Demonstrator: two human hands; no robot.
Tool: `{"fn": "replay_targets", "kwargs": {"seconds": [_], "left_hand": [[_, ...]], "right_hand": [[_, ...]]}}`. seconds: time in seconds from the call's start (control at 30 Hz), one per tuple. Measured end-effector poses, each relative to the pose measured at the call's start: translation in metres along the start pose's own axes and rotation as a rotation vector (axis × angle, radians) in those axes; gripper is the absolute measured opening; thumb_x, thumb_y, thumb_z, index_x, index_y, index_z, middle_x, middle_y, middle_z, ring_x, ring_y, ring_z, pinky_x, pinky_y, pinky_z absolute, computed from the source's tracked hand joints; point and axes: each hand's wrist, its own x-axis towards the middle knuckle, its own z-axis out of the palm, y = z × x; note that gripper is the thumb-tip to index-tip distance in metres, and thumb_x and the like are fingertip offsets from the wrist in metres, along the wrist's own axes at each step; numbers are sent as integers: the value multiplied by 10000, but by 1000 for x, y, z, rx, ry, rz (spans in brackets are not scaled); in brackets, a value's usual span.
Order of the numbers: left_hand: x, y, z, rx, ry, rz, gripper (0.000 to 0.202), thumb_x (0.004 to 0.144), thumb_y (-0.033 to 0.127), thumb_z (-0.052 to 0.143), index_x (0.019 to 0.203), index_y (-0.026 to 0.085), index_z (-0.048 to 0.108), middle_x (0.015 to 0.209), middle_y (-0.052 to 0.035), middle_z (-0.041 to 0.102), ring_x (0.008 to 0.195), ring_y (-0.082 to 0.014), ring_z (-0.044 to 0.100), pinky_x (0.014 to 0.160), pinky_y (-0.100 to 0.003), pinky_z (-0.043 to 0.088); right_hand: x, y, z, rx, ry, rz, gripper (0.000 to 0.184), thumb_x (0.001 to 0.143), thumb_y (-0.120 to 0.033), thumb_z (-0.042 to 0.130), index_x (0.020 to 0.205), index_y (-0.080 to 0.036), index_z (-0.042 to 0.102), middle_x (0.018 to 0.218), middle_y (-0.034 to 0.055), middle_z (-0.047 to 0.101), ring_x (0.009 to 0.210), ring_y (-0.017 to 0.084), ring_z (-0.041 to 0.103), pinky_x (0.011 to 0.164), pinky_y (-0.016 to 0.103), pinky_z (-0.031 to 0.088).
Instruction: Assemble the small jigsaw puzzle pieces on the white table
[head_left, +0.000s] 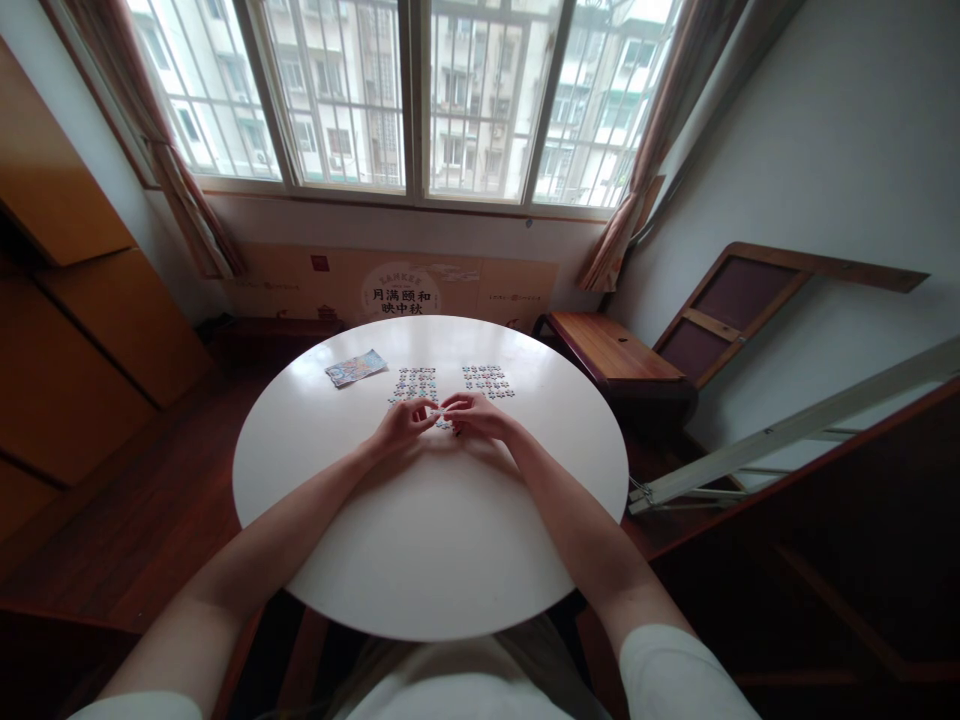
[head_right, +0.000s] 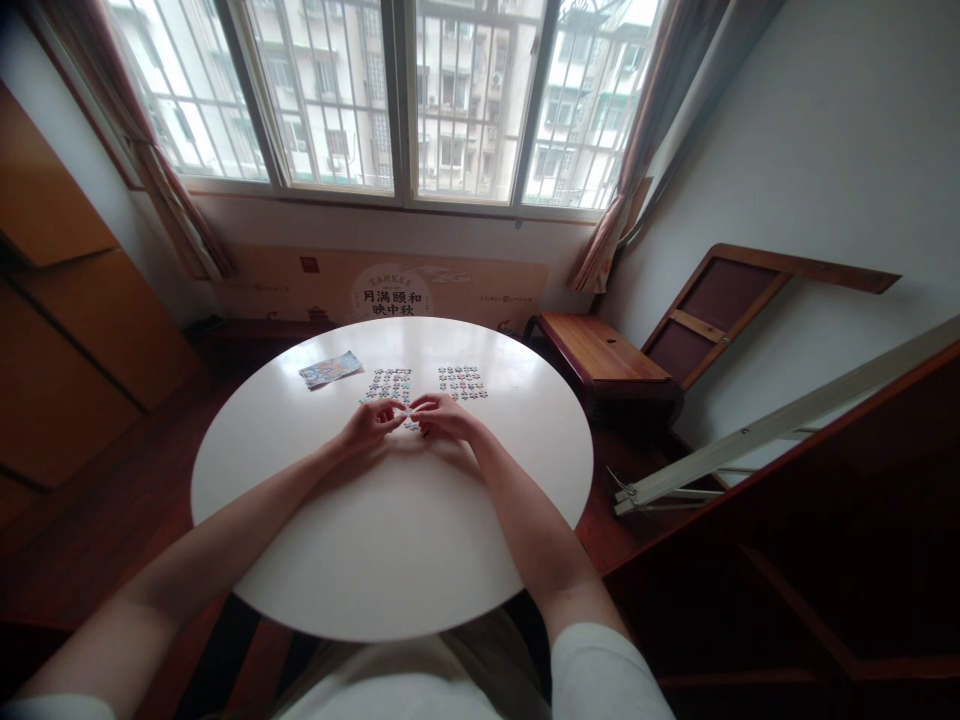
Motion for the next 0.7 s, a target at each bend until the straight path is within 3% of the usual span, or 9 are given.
{"fn": "replay_targets", "kwargs": {"seconds": [0.7], "left_hand": [[1, 2, 0, -9, -7, -10, 328, 842, 438, 572, 951, 154, 696, 580, 33, 557, 509, -88, 474, 513, -202, 364]], "right_hand": [[-5, -8, 5, 8, 29, 31, 376, 622, -300, 843, 911, -124, 681, 706, 34, 680, 591, 105, 587, 571, 236, 498]]}}
